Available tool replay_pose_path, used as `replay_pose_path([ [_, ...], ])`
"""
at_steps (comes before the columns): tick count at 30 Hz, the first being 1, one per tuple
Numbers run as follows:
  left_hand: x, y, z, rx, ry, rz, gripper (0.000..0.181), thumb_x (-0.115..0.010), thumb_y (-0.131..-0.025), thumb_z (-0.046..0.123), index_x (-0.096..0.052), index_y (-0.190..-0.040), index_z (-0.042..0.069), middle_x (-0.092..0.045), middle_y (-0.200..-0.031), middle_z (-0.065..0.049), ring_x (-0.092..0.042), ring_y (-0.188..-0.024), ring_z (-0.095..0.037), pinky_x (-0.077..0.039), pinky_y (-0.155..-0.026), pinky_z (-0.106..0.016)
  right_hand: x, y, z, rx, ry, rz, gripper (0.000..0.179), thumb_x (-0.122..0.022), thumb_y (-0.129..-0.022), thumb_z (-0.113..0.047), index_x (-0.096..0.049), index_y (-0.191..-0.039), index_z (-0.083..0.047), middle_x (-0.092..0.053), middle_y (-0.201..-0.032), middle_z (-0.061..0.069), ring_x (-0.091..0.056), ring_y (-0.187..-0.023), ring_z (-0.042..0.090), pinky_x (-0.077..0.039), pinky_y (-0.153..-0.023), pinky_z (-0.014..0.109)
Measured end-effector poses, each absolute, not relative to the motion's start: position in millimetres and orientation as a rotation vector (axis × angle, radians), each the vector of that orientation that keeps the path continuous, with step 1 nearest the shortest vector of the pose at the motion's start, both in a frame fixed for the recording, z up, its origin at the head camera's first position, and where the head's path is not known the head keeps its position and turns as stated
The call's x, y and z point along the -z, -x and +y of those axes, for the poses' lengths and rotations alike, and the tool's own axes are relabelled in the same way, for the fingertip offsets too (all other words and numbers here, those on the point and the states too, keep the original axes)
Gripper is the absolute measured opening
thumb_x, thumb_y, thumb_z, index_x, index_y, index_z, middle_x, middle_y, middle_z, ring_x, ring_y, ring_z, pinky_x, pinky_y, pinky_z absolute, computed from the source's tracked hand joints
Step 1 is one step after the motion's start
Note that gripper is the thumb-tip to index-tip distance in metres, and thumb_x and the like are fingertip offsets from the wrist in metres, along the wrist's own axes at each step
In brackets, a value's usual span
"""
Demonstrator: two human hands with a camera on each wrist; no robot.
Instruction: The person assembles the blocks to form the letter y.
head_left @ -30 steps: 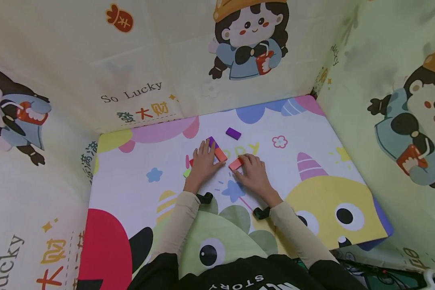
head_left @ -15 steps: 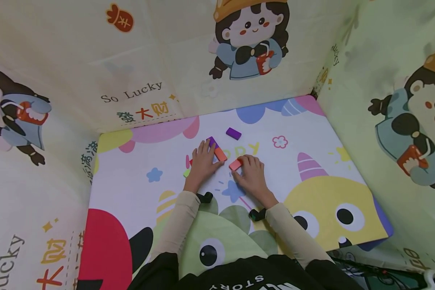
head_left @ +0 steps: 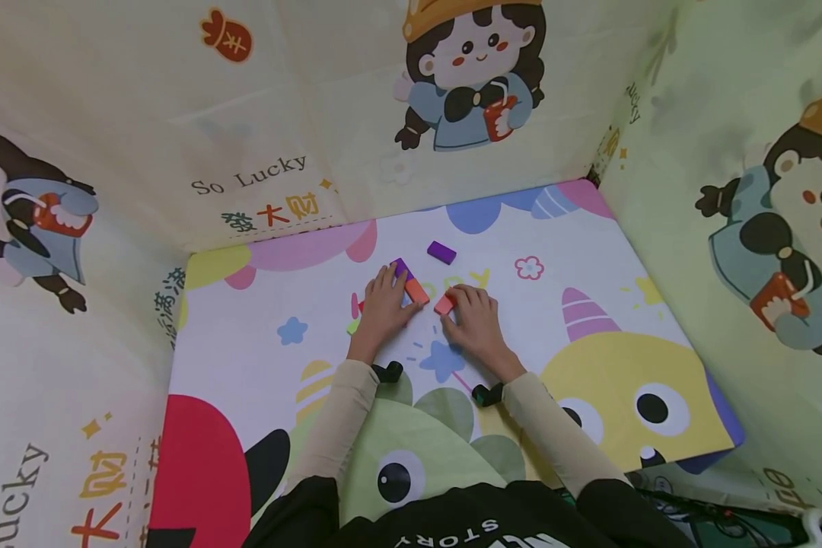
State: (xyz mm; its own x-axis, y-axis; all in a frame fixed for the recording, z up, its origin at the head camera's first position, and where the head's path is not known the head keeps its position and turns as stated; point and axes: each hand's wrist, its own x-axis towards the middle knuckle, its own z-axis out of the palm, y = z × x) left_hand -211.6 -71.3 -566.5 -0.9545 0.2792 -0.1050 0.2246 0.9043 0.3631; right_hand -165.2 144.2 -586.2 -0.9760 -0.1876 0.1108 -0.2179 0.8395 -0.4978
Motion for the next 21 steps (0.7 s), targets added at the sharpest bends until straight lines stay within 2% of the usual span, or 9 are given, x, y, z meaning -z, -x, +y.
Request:
replay_pose_path([
  [7,567,214,-72,-0.556,-0.392,2.894,0.085,-0.067,-0.098,0.052,-0.035,-0.162,0.007,-0.020,-0.174,-0.016,-0.015,-0.164,-0.035,-0.019,-0.131,-0.054,587,178,145,-0.800,-0.354,-2.963,0.049,-0.064,-0.096,-0.030,-0.058,-0.141,-0.011,-0.053,-0.152,0.010,-0.045,-0.137,0.034,-0.036,-0.108,0.056],
  [21,565,215,-71,-0.576,-0.381,2.885,0.083,-0.071,-0.097,0.050,-0.039,-0.160,0.005,-0.022,-0.172,-0.018,-0.024,-0.161,-0.034,-0.025,-0.129,-0.054,587,192,143,-0.816,-0.439,-2.956,0.048,-0.062,-0.096,-0.027,-0.058,-0.142,-0.013,-0.052,-0.157,0.006,-0.047,-0.138,0.034,-0.036,-0.107,0.055],
])
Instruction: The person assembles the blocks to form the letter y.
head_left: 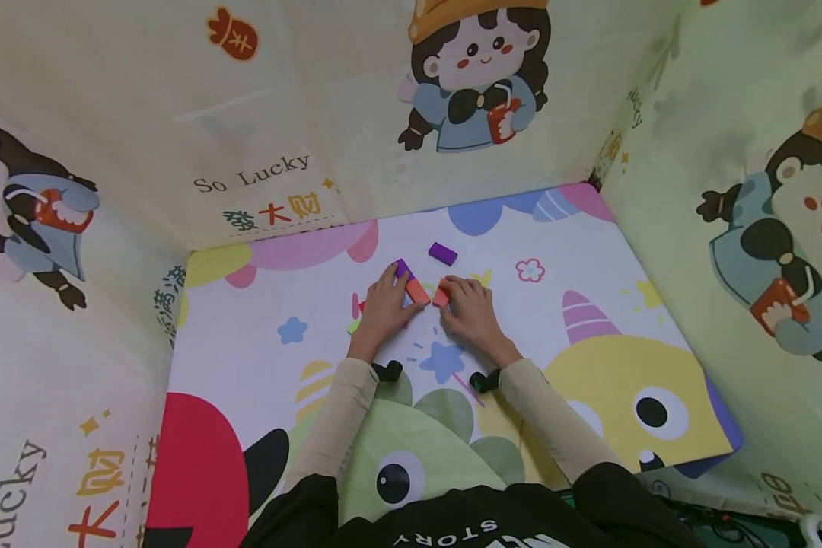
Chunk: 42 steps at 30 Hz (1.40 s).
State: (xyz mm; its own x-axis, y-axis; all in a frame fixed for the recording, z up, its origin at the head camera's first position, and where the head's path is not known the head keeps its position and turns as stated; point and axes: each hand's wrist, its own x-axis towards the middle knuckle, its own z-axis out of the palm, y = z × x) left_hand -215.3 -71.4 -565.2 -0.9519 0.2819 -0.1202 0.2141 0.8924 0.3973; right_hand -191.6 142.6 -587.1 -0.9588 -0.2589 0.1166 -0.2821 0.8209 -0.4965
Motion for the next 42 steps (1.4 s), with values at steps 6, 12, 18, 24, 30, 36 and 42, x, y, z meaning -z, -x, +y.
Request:
replay_pose_path([
  [6,565,215,-72,-0.565,-0.375,2.893,0.084,-0.070,-0.097,0.051,-0.039,-0.160,0.006,-0.022,-0.172,-0.018,-0.025,-0.160,-0.035,-0.025,-0.129,-0.053,588,195,140,-0.822,-0.450,-2.952,0.046,-0.061,-0.096,-0.026,-0.059,-0.140,-0.013,-0.052,-0.158,0.007,-0.047,-0.137,0.036,-0.035,-0.107,0.056],
  [12,563,215,-72,-0.564,-0.377,2.892,0.083,-0.070,-0.097,0.050,-0.040,-0.160,0.005,-0.023,-0.172,-0.019,-0.027,-0.159,-0.036,-0.026,-0.128,-0.054,586,197,139,-0.834,-0.455,-2.965,0.044,-0.060,-0.096,-0.025,-0.059,-0.139,-0.015,-0.050,-0.160,0.006,-0.046,-0.136,0.036,-0.034,-0.106,0.056],
  [18,562,214,-72,-0.558,-0.377,2.894,0.083,-0.071,-0.097,0.050,-0.040,-0.160,0.005,-0.023,-0.172,-0.019,-0.028,-0.159,-0.036,-0.027,-0.128,-0.054,584,196,139,-0.840,-0.457,-2.976,0.044,-0.059,-0.097,-0.025,-0.058,-0.140,-0.016,-0.048,-0.161,0.007,-0.045,-0.136,0.038,-0.033,-0.106,0.057],
  [24,561,212,-71,-0.573,-0.373,2.888,0.084,-0.071,-0.097,0.049,-0.039,-0.160,0.005,-0.022,-0.172,-0.019,-0.029,-0.159,-0.037,-0.028,-0.127,-0.055,584,197,141,-0.862,-0.465,-2.975,0.048,-0.059,-0.097,-0.027,-0.057,-0.144,-0.015,-0.048,-0.161,0.008,-0.045,-0.137,0.041,-0.034,-0.107,0.059],
  [30,562,213,-72,-0.559,-0.392,2.889,0.083,-0.070,-0.097,0.051,-0.039,-0.160,0.005,-0.023,-0.172,-0.020,-0.029,-0.159,-0.037,-0.028,-0.127,-0.055,588,202,145,-0.932,-0.379,-2.892,0.048,-0.058,-0.099,-0.028,-0.058,-0.144,-0.010,-0.058,-0.152,0.011,-0.053,-0.132,0.042,-0.043,-0.104,0.060],
  [36,563,214,-72,-0.554,-0.394,2.886,0.083,-0.069,-0.098,0.051,-0.039,-0.160,0.005,-0.023,-0.172,-0.019,-0.028,-0.159,-0.036,-0.028,-0.128,-0.054,589,214,148,-1.007,-0.300,-2.815,0.044,-0.058,-0.100,-0.026,-0.059,-0.140,-0.007,-0.061,-0.146,0.015,-0.056,-0.129,0.042,-0.045,-0.101,0.061],
  [42,563,214,-72,-0.549,-0.373,2.875,0.083,-0.068,-0.098,0.052,-0.038,-0.161,0.007,-0.021,-0.173,-0.018,-0.027,-0.159,-0.035,-0.027,-0.128,-0.054,588,225,150,-1.016,-0.259,-2.797,0.043,-0.061,-0.099,-0.025,-0.059,-0.137,-0.005,-0.061,-0.142,0.017,-0.056,-0.124,0.042,-0.045,-0.100,0.059],
])
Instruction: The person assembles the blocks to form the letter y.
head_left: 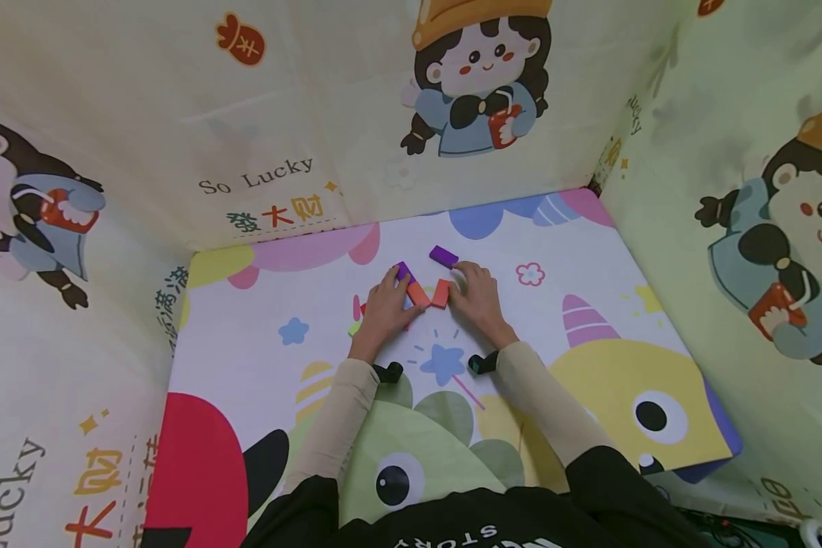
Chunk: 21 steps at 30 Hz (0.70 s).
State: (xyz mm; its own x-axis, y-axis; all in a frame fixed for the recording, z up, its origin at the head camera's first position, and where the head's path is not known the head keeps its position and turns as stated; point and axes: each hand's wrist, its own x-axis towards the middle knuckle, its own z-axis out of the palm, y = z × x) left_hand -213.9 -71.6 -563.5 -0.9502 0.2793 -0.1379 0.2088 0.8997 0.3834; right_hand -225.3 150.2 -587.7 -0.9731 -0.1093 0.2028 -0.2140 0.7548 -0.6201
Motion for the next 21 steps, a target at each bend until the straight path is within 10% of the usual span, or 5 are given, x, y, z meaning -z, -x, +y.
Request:
replay_pose_path([
  [21,565,213,-72,-0.596,-0.368,2.876,0.084,-0.068,-0.097,0.053,-0.038,-0.161,0.009,-0.024,-0.172,-0.018,-0.035,-0.155,-0.038,-0.027,-0.128,-0.055,587,252,152,-0.905,-0.227,-2.905,0.047,-0.061,-0.101,-0.029,-0.053,-0.144,-0.010,-0.056,-0.149,0.015,-0.049,-0.131,0.039,-0.039,-0.103,0.054],
])
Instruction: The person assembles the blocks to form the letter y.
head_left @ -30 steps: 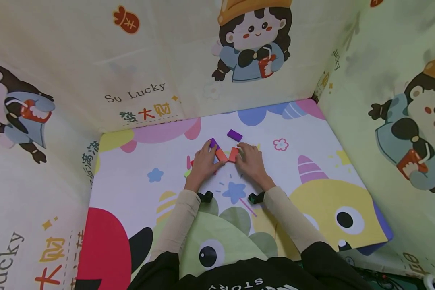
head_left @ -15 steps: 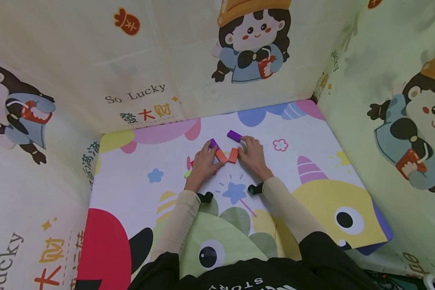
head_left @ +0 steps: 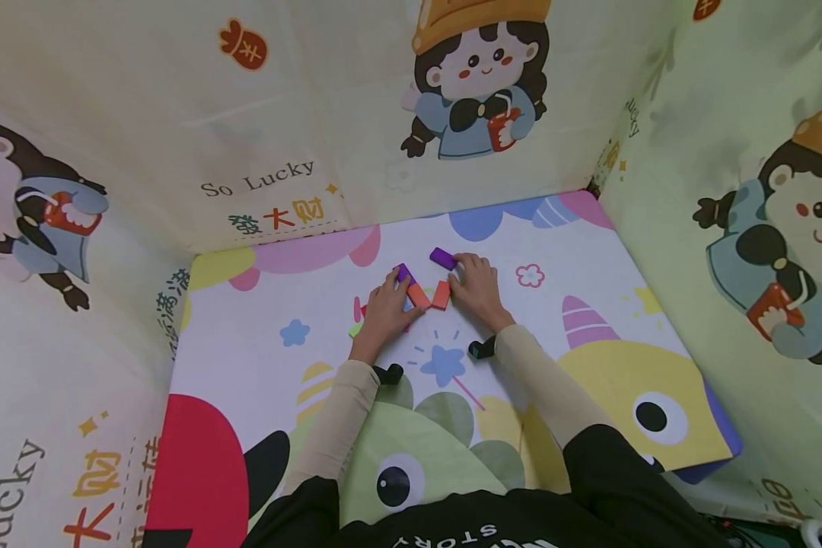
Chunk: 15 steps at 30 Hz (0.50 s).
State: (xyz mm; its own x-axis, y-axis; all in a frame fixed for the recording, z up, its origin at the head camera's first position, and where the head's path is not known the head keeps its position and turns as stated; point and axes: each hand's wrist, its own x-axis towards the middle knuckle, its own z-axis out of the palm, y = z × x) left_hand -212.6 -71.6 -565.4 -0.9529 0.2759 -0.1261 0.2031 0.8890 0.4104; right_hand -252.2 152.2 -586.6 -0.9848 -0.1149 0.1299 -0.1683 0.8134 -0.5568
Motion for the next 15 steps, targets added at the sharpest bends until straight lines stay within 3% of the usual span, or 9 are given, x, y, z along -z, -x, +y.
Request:
replay_pose_path([
  [15,567,213,-72,-0.622,-0.351,2.871,0.083,-0.070,-0.097,0.053,-0.039,-0.161,0.010,-0.023,-0.173,-0.016,-0.034,-0.156,-0.038,-0.025,-0.129,-0.054,577,267,157,-0.880,-0.282,-2.999,0.045,-0.063,-0.103,-0.027,-0.055,-0.144,-0.010,-0.058,-0.146,0.013,-0.050,-0.131,0.036,-0.039,-0.110,0.055],
])
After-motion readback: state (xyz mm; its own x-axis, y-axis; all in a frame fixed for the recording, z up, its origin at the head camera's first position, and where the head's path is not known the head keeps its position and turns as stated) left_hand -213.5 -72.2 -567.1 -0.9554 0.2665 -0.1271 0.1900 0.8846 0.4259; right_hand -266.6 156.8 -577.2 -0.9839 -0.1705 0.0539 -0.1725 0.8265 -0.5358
